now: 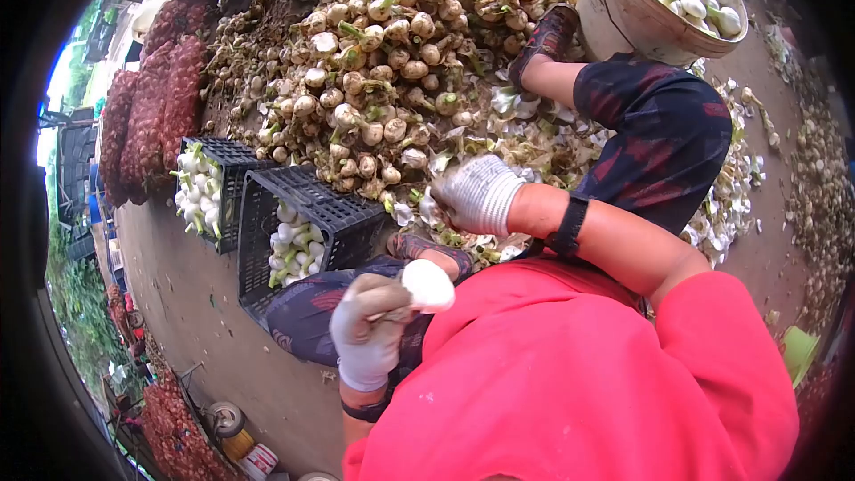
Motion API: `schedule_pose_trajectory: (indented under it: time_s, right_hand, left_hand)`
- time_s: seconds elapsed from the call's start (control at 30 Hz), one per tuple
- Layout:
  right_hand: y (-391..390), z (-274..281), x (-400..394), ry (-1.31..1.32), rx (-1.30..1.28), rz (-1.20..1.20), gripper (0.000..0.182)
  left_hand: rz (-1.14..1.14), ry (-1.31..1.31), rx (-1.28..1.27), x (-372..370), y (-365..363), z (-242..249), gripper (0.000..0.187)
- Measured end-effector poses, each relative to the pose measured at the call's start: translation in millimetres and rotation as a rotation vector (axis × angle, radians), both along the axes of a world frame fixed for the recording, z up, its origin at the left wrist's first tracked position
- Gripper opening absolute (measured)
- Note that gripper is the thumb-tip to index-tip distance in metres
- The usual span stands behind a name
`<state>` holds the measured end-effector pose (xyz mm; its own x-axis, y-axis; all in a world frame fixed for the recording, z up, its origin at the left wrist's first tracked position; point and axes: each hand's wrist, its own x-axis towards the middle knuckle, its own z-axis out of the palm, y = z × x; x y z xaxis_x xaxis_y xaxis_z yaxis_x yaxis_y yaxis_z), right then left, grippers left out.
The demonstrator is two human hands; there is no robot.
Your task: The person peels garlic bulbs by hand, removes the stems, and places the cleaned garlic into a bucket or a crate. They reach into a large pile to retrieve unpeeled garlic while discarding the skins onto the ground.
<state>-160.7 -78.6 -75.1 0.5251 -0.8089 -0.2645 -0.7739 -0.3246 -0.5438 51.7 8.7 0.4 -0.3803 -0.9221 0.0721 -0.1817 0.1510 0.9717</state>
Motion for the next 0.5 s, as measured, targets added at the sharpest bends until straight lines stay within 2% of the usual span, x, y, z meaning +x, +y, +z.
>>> schedule_pose_trajectory:
  time_s: [0.03,0.07,0.1,0.17,0.2,0.27,0.3,0.37,0.4,0.43,0.5]
  right_hand:
    - [1.4,4.7,-2.4,0.015,0.095,0.09,0.019]
    - [4.4,8.4,-5.0,0.028,0.19,0.183,0.017]
    - [12.7,8.4,-11.8,-0.01,0.107,0.253,0.017]
    - [18.7,10.5,-25.2,-0.317,0.352,0.22,0.03]
    - [18.9,7.8,-20.2,-0.328,0.356,0.227,0.03]
    - [18.9,7.1,-14.7,-0.31,-0.155,0.152,0.041]
    - [15.9,13.6,-12.3,-0.307,-0.159,0.149,0.041]
    - [3.9,43.2,3.8,-0.596,0.398,-0.01,0.048]
    - [1.4,44.3,8.9,-0.743,0.651,-0.017,0.052]
    - [-0.7,56.4,13.1,-0.85,0.749,-0.02,0.058]
    - [8.0,42.3,23.5,-0.907,0.915,-0.092,0.061]
  left_hand:
    - [0.116,0.148,0.155,4.7,2.5,1.6,0.016]
    - [0.221,0.192,0.127,7.4,0.4,0.9,0.015]
    - [0.341,0.322,0.255,12.0,0.0,5.0,0.019]
    - [0.379,0.576,0.351,37.2,-0.5,-13.7,0.022]
    - [0.442,0.736,0.397,33.5,-3.2,-18.8,0.021]
    - [0.545,1.038,0.549,25.1,-3.6,-36.1,0.028]
    - [0.564,1.185,0.663,23.6,-4.2,-44.3,0.038]
    - [0.356,1.45,0.801,23.0,-7.2,-60.2,0.019]
    - [0.216,1.445,0.757,19.3,-9.5,-62.8,0.022]
    - [0.367,1.168,0.726,4.6,-14.0,-49.0,0.038]
    - [0.445,0.946,0.641,-12.5,-21.5,-38.5,0.032]
